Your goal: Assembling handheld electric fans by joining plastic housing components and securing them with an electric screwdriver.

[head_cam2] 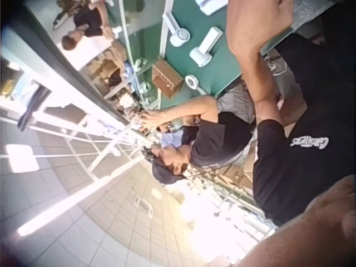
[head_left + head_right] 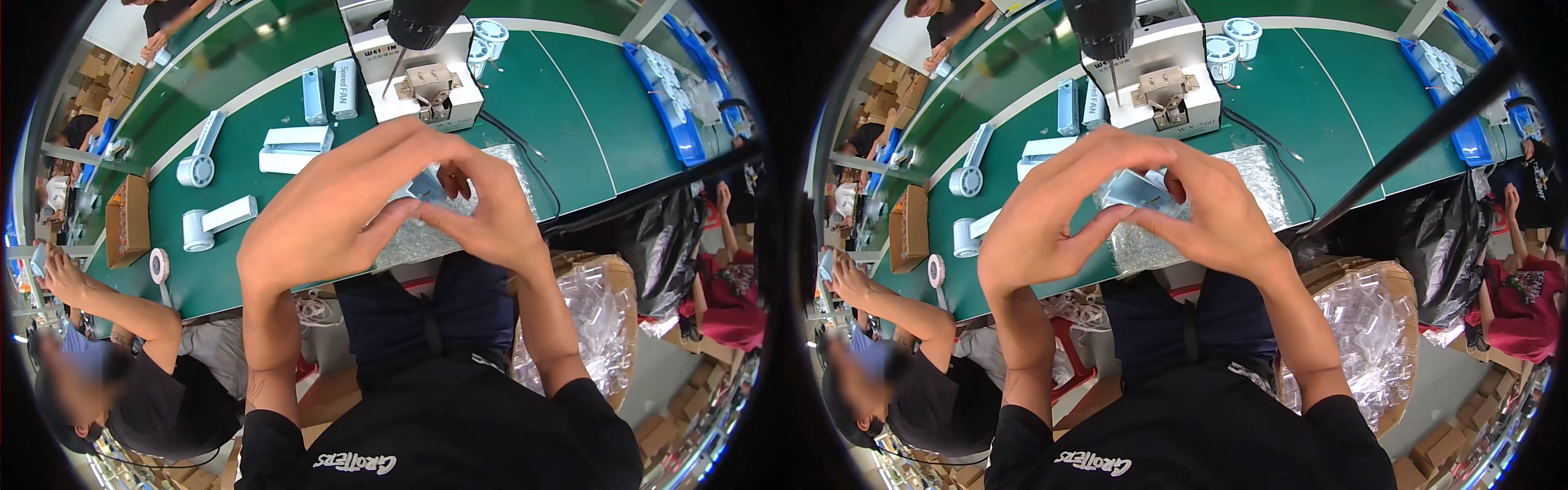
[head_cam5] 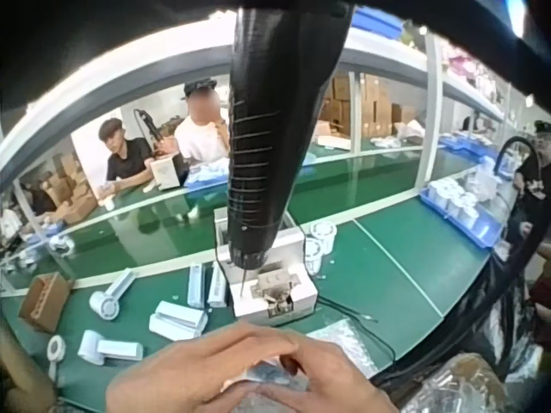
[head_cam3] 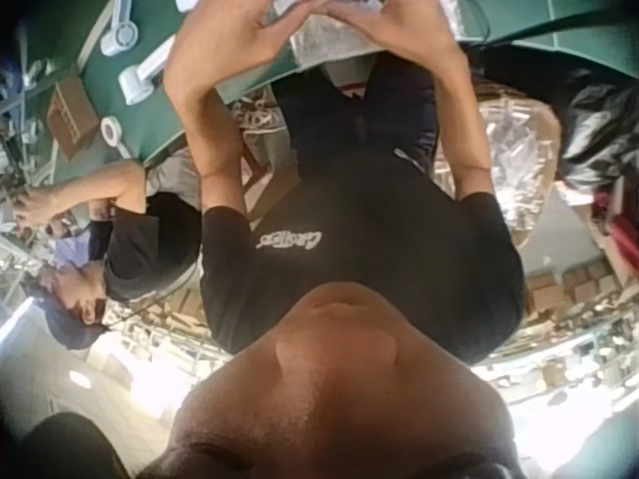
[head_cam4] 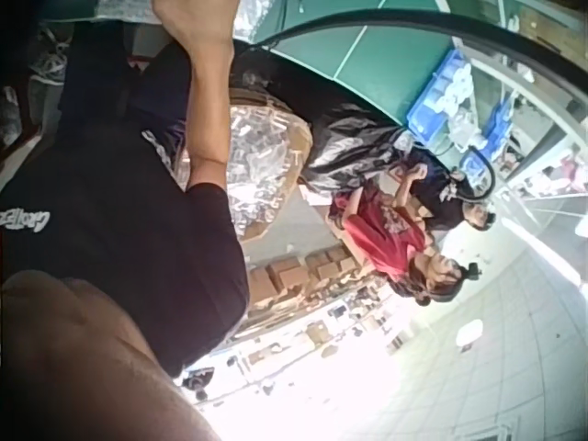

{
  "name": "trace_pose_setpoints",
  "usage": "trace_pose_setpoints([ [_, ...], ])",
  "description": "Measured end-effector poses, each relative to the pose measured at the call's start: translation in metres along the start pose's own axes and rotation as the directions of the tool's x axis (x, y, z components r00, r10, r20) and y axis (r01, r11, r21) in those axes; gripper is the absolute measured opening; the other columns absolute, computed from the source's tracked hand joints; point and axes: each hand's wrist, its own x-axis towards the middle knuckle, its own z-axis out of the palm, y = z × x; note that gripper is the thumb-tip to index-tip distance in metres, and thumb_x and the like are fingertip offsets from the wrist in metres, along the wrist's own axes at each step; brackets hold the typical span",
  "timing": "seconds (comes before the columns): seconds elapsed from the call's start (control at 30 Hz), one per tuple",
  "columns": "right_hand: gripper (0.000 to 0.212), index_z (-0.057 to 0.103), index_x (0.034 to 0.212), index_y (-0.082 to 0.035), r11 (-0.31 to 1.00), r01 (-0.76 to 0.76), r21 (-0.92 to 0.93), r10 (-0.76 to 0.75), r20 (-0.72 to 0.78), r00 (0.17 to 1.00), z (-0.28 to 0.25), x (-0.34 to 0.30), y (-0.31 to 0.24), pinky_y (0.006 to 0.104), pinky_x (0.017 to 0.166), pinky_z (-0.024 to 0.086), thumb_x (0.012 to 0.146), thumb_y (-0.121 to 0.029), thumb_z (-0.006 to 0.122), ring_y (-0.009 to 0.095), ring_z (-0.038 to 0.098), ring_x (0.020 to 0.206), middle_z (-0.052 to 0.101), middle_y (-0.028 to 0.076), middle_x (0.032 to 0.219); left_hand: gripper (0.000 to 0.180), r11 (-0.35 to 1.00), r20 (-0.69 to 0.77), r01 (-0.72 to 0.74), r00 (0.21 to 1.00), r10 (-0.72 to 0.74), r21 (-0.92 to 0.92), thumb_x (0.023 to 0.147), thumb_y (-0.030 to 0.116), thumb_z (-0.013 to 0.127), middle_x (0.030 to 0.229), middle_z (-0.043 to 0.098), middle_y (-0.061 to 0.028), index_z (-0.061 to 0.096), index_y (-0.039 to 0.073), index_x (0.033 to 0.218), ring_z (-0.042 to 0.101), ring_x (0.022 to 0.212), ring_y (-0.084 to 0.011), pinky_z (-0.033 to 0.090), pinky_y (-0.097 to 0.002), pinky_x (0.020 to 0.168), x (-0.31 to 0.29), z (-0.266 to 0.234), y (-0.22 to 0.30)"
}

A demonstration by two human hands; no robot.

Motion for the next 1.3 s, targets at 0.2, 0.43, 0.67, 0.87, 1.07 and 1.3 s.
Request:
trace_pose_setpoints([
  [0.2, 0.045, 0.063, 0.117, 0.002, 0.970, -0.118, 0.213, 0.140, -0.092, 0.986, 0.001, 0.006, 0.014, 0.0283, 0.067, 0.055, 0.083, -0.011, 0.088, 0.010, 0.066, 0.076, 0.072, 0.006, 0.094, 0.082, 0.955, -0.501, 0.235, 0.813, -0.296, -0.182, 0.071, 0.010, 0.089, 0.142, 0.052, -0.0155, 0.056, 0.006, 0.146, 0.054, 0.133, -0.0310, 0.051, -0.0440, 0.104, -0.029, 0.086, -0.011],
  [0.43, 0.041, 0.064, 0.118, 0.001, 0.942, -0.117, 0.316, 0.164, -0.126, 0.978, -0.004, 0.000, 0.021, 0.0311, 0.080, 0.063, 0.083, 0.001, 0.085, 0.017, 0.075, 0.098, 0.076, 0.008, 0.109, 0.074, 0.904, -0.472, 0.298, 0.777, -0.417, -0.308, 0.077, 0.005, 0.086, 0.130, 0.061, -0.0170, 0.054, 0.002, 0.144, 0.062, 0.120, -0.0322, 0.049, -0.0409, 0.104, -0.032, 0.117, -0.030],
  [0.67, 0.046, 0.066, 0.113, 0.000, 0.993, 0.080, 0.082, -0.070, -0.124, 0.990, -0.006, -0.006, 0.020, 0.0336, 0.085, 0.062, 0.074, 0.002, 0.091, 0.021, 0.076, 0.099, 0.077, 0.014, 0.108, 0.076, 0.931, -0.486, 0.260, 0.798, -0.356, -0.255, 0.078, 0.010, 0.087, 0.135, 0.058, -0.0190, 0.053, 0.004, 0.145, 0.062, 0.119, -0.0390, 0.052, -0.0435, 0.099, -0.028, 0.121, -0.034],
  [0.87, 0.050, 0.063, 0.111, 0.002, 0.999, 0.026, 0.045, -0.020, -0.127, 0.992, -0.004, -0.011, 0.020, 0.0372, 0.087, 0.063, 0.070, 0.004, 0.093, 0.025, 0.076, 0.103, 0.077, 0.019, 0.105, 0.072, 0.901, -0.489, 0.225, 0.778, -0.395, -0.371, 0.077, 0.011, 0.088, 0.130, 0.062, -0.0171, 0.057, 0.005, 0.142, 0.064, 0.117, -0.0354, 0.052, -0.0433, 0.098, -0.031, 0.120, -0.034],
  [1.07, 0.054, 0.064, 0.111, 0.001, 0.981, 0.182, -0.072, -0.191, -0.145, 0.971, -0.003, -0.016, 0.022, 0.0370, 0.086, 0.063, 0.068, -0.005, 0.096, 0.028, 0.076, 0.103, 0.078, 0.017, 0.106, 0.066, 0.927, -0.514, 0.187, 0.788, -0.339, -0.325, 0.077, 0.008, 0.088, 0.128, 0.064, -0.0146, 0.063, 0.008, 0.138, 0.066, 0.115, -0.0325, 0.054, -0.0402, 0.096, -0.032, 0.121, -0.034],
  [1.3, 0.048, 0.073, 0.108, -0.004, 0.977, 0.211, -0.035, -0.213, -0.129, 0.968, -0.006, -0.012, 0.024, 0.0328, 0.079, 0.064, 0.068, -0.016, 0.097, 0.023, 0.078, 0.096, 0.079, 0.008, 0.104, 0.064, 0.923, -0.521, 0.173, 0.782, -0.341, -0.343, 0.071, 0.003, 0.088, 0.127, 0.067, -0.0140, 0.066, 0.005, 0.131, 0.065, 0.115, -0.0287, 0.051, -0.0375, 0.099, -0.034, 0.121, -0.037],
])
